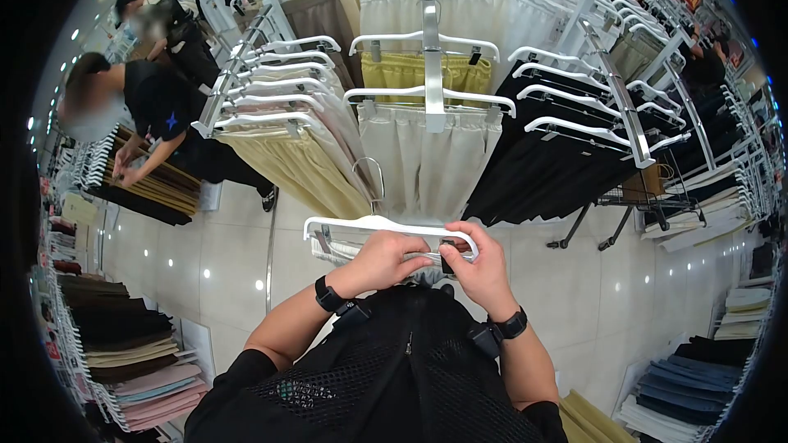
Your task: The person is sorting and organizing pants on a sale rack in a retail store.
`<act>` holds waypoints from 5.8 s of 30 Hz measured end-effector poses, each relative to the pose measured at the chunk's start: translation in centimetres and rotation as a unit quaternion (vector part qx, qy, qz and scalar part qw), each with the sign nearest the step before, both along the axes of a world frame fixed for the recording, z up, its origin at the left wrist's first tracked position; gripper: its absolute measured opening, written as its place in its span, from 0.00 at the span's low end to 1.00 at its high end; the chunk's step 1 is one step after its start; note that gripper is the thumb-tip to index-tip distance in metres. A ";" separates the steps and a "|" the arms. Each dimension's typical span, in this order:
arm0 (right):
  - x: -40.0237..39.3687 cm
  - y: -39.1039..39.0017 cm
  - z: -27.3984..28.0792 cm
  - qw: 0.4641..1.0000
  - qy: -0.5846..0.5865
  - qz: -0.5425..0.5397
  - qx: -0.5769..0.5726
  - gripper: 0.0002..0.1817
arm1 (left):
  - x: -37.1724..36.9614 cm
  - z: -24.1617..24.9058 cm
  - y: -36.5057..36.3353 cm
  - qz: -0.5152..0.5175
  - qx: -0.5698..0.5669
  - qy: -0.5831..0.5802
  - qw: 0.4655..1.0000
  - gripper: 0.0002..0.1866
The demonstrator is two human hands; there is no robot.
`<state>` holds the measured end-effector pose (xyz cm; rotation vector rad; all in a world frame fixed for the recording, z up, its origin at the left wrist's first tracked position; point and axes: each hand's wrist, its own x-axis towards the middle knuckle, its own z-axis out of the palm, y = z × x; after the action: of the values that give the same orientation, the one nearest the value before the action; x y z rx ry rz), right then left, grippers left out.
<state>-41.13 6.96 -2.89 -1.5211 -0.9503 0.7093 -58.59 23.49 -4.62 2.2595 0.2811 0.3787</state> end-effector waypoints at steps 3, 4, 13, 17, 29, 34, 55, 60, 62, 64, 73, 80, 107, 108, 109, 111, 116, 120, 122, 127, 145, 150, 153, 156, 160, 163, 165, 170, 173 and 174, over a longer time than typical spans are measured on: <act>0.2 0.0 0.5 1.000 0.021 0.004 -0.014 0.23 | 0.4 -0.1 0.1 0.001 -0.007 -0.010 1.000 0.11; 0.2 0.0 0.6 0.999 0.030 0.007 -0.023 0.24 | 0.5 -0.1 0.1 0.000 -0.010 -0.020 1.000 0.11; 1.6 -0.4 -1.2 0.990 0.128 0.050 0.014 0.25 | 1.1 -0.3 0.5 -0.009 -0.017 -0.009 1.000 0.10; 1.7 -0.1 -1.0 0.990 0.131 0.051 0.015 0.25 | 1.3 -0.4 0.9 -0.013 -0.016 0.005 1.000 0.10; 2.9 -0.6 0.2 0.996 0.066 0.054 -0.025 0.31 | 2.0 -0.7 2.3 -0.011 -0.039 0.008 0.999 0.09; 3.1 -0.9 -0.5 0.995 0.083 0.052 -0.025 0.28 | 2.4 -0.9 2.4 -0.026 -0.047 0.010 0.998 0.10; 4.0 -1.4 -1.4 0.993 0.076 0.024 -0.090 0.22 | 2.9 -0.7 2.4 -0.039 -0.068 0.034 0.996 0.09; 4.1 -1.6 -0.4 0.991 0.101 0.065 -0.054 0.31 | 3.0 -0.6 2.1 -0.044 -0.045 0.019 0.998 0.10; 4.0 -1.5 -0.3 0.987 0.129 0.078 -0.059 0.33 | 3.1 -0.2 2.0 -0.051 -0.036 0.030 0.998 0.10; 3.8 -1.1 -0.7 0.989 0.133 0.057 -0.025 0.31 | 3.1 -0.1 1.6 -0.075 -0.027 0.020 0.997 0.10; 3.5 -1.3 0.1 0.990 0.072 0.054 -0.108 0.28 | 2.5 -0.2 1.2 -0.079 -0.041 0.042 0.995 0.14; 3.5 -1.7 0.4 0.981 0.016 0.087 -0.175 0.27 | 1.7 -0.3 1.1 -0.078 -0.032 0.063 0.994 0.10; 3.2 -1.7 -2.8 0.976 0.210 0.027 -0.050 0.19 | 1.7 -0.9 2.2 -0.053 -0.048 0.074 0.995 0.11; 3.4 -1.9 -3.0 0.976 0.210 0.027 -0.051 0.19 | 1.7 -0.6 2.4 -0.041 -0.057 0.057 0.996 0.10; 3.8 -2.2 -3.2 0.974 0.219 0.013 -0.049 0.19 | 1.5 -0.5 2.6 -0.029 -0.066 0.040 0.997 0.09; 4.2 -2.6 -3.2 0.972 0.228 -0.001 -0.050 0.19 | 1.1 -0.3 2.9 0.004 -0.101 -0.003 0.995 0.09; 4.7 -3.3 -2.1 0.963 0.266 -0.044 -0.003 0.18 | -1.1 0.3 4.7 0.164 -0.162 -0.097 0.968 0.07; 5.5 -4.3 -2.8 0.955 0.290 -0.064 0.009 0.17 | -2.9 -0.6 7.7 0.315 -0.186 -0.150 0.919 0.11; 5.7 -4.6 -2.6 0.951 0.297 -0.080 0.012 0.17 | -3.8 -0.9 8.8 0.333 -0.138 -0.130 0.924 0.17; 5.7 -4.8 -1.6 0.948 0.310 -0.070 0.016 0.17 | -4.8 -4.5 9.3 0.307 -0.154 -0.080 0.936 0.41; 5.8 -5.8 -1.7 0.937 0.324 -0.114 0.062 0.15 | -5.0 -3.5 9.1 0.191 -0.472 -0.089 0.856 0.52; 5.8 -5.8 -1.7 0.939 0.321 -0.106 0.067 0.14 | -5.1 -3.7 9.0 0.196 -0.452 -0.096 0.865 0.53; 5.9 -5.8 -1.8 0.941 0.314 -0.105 0.065 0.14 | -5.1 -4.0 8.8 0.201 -0.439 -0.109 0.869 0.54; 5.8 -5.8 -1.7 0.942 0.313 -0.102 0.059 0.14 | -5.4 -3.8 8.8 0.203 -0.438 -0.096 0.871 0.55; 5.6 -5.7 -1.7 0.944 0.309 -0.098 0.060 0.13 | -5.4 -3.2 8.2 0.216 -0.445 -0.097 0.864 0.55; 5.4 -5.7 -1.6 0.944 0.309 -0.096 0.063 0.13 | -5.7 -3.7 8.2 0.215 -0.413 -0.103 0.879 0.56; 5.4 -5.8 -1.7 0.944 0.308 -0.098 0.063 0.13 | -5.8 -3.5 8.1 0.210 -0.435 -0.103 0.870 0.57; 5.0 -5.8 -1.4 0.939 0.325 -0.090 0.073 0.12 | -5.9 -2.2 7.6 0.229 -0.412 -0.099 0.876 0.58; 4.8 -5.7 -1.6 0.938 0.327 -0.080 0.078 0.11 | -5.8 -1.9 7.3 0.254 -0.389 -0.102 0.880 0.58; 4.7 -5.6 -1.5 0.938 0.327 -0.080 0.078 0.11 | -5.8 -1.9 7.2 0.262 -0.375 -0.111 0.883 0.57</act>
<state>-36.39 1.32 -4.43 -1.0900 -0.3630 0.9174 -64.41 30.65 -6.48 1.3381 0.7774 0.6676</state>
